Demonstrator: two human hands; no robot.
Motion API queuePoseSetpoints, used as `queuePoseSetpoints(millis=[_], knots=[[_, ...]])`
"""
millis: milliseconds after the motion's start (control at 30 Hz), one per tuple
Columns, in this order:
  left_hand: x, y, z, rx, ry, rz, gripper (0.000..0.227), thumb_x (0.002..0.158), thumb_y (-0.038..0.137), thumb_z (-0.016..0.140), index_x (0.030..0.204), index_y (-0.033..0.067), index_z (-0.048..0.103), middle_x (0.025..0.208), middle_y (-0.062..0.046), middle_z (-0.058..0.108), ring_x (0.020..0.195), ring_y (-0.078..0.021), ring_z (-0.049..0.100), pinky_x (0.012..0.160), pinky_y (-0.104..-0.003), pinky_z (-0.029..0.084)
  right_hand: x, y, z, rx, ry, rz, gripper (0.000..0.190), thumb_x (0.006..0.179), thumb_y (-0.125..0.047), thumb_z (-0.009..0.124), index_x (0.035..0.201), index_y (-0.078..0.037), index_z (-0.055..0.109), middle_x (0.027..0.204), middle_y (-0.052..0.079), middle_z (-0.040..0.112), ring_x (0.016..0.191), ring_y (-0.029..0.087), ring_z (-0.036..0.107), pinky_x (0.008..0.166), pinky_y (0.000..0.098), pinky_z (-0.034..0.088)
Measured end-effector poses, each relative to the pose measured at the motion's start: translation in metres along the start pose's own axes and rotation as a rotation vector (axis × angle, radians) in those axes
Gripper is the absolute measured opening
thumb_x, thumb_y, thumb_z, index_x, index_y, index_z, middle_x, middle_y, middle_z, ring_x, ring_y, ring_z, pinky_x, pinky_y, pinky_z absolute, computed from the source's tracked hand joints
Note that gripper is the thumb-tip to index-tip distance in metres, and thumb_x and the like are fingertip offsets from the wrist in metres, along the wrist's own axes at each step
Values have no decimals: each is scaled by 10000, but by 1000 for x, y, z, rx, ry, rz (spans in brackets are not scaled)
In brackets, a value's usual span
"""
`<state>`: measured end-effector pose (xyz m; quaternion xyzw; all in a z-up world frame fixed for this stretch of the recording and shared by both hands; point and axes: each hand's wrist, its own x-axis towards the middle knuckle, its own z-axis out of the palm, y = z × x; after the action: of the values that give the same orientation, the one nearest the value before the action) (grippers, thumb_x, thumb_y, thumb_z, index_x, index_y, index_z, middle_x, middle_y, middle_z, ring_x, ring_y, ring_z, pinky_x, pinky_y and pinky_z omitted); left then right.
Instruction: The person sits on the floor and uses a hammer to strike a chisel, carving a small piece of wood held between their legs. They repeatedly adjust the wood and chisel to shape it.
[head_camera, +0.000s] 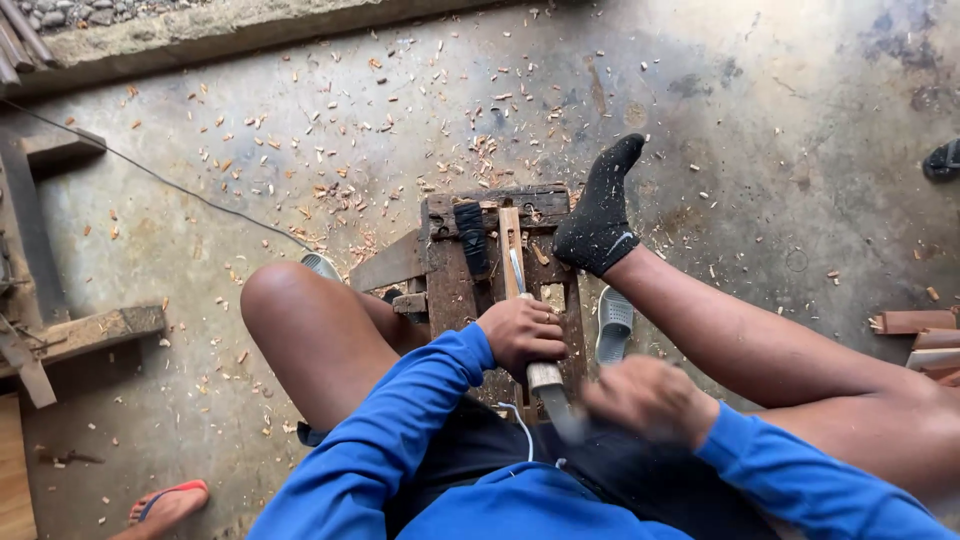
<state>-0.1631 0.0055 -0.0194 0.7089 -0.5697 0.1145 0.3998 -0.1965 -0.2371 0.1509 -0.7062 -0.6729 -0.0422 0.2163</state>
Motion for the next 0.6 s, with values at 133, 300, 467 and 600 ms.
queuePoseSetpoints(millis=[133,300,467,600], knots=[[15,1,-26,-42,18,46,450,563,236,748,980,118,629,889,-67,628,854,-283,645,792,-417,519,-10,-5,20,35,-203,467,352,734,-342,768,892,-57,635,717,42,523,628,243,621,500,382,496],[13,5,-24,-54,-49,9,331,707,252,811,936,122,610,850,-47,611,805,-282,619,769,-409,489,-17,-8,18,114,-174,-180,275,1052,-329,667,954,-92,568,719,3,506,598,197,579,488,359,433],[4,-3,-12,-11,-12,12,336,716,242,790,963,116,599,897,-47,617,851,-270,625,813,-395,500,-25,6,42,-83,-276,143,143,835,-248,636,870,-115,597,685,39,545,581,214,609,493,369,469],[13,-4,-22,1,-36,28,416,631,279,784,939,87,579,863,-84,607,832,-304,624,796,-419,494,-11,-27,18,-13,-118,150,227,794,-232,597,961,-79,618,760,36,546,660,202,612,590,324,496]])
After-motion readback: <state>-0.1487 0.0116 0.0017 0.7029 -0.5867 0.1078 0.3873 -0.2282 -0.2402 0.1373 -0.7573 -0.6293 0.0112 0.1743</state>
